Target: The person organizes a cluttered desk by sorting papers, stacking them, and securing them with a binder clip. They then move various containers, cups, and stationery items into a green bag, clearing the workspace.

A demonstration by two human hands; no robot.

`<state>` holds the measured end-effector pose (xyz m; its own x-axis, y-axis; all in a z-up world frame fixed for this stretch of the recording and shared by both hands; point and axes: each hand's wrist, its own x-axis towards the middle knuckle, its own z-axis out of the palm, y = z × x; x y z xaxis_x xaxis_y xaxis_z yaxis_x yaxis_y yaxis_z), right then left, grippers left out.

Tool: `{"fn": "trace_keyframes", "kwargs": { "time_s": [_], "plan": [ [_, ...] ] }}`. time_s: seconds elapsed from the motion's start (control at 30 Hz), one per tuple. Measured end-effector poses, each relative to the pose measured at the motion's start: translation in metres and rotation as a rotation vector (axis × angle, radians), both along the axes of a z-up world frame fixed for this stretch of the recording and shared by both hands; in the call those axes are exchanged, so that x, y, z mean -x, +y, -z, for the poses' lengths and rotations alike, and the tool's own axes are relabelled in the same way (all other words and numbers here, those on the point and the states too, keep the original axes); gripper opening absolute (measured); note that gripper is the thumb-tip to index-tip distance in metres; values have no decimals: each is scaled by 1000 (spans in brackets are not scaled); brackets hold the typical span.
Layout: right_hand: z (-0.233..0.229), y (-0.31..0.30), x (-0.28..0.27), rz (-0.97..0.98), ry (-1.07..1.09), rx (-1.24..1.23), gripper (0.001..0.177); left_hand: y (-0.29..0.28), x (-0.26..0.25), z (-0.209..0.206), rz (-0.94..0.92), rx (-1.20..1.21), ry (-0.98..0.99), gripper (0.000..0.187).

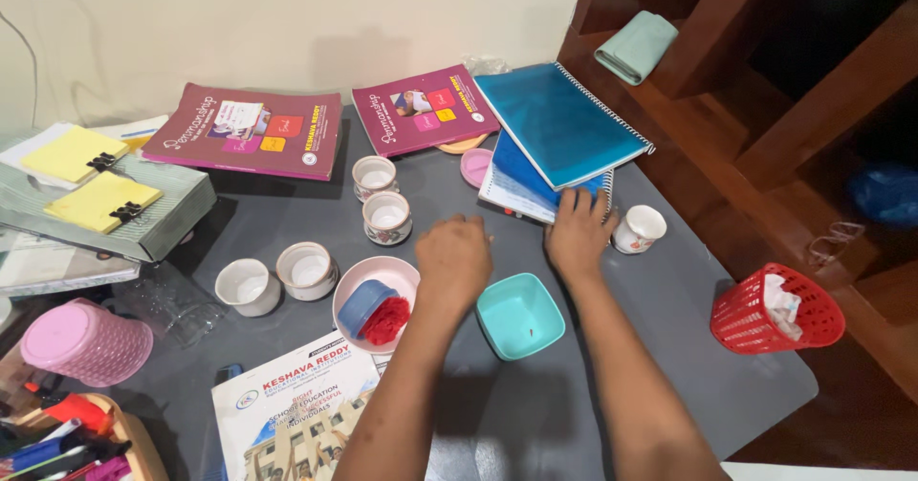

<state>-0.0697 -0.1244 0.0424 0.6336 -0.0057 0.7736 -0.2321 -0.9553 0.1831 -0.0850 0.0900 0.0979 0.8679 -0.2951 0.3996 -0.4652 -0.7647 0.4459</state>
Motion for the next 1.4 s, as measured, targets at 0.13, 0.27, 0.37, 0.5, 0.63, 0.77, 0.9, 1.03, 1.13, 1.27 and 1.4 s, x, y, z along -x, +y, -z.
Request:
{"fn": "trace_keyframes", "kwargs": {
  "time_s": [0.13,0.27,0.37,0.5,0.63,0.77,0.9,1.03,1.13,1.27,1.4],
  "plan": [
    [13,13,10,-143,92,-203,38,-4,0,2,-2,-23,23,21],
    [19,22,9,-494,260,-300,24,-6,-1,8,10,3,-20,21],
    [10,32,10,-762,123,-261,22,-4,-4,11,3,2,-33,19],
    [-15,41,-20,-796,264,-151,26,5,-9,12,-33,20,-79,16],
    [-22,58,-97,-880,424,1,27,20,-13,9,-82,13,-74,15],
    [7,83,-176,-731,581,153,36,34,-18,3,-148,-13,-56,13],
    [35,95,-232,-545,777,78,40,44,-22,-3,-197,-16,1,14],
    [42,102,-251,-570,772,11,49,50,-23,-4,-210,-14,22,16],
    [13,94,-260,-547,765,-174,39,49,-21,-6,-202,-3,4,17],
    [-77,47,-261,-799,357,-527,13,49,-18,-10,-184,6,27,18],
    [-169,-15,-224,-792,-89,-351,14,46,-17,-13,-167,10,45,20]
  ]
}}
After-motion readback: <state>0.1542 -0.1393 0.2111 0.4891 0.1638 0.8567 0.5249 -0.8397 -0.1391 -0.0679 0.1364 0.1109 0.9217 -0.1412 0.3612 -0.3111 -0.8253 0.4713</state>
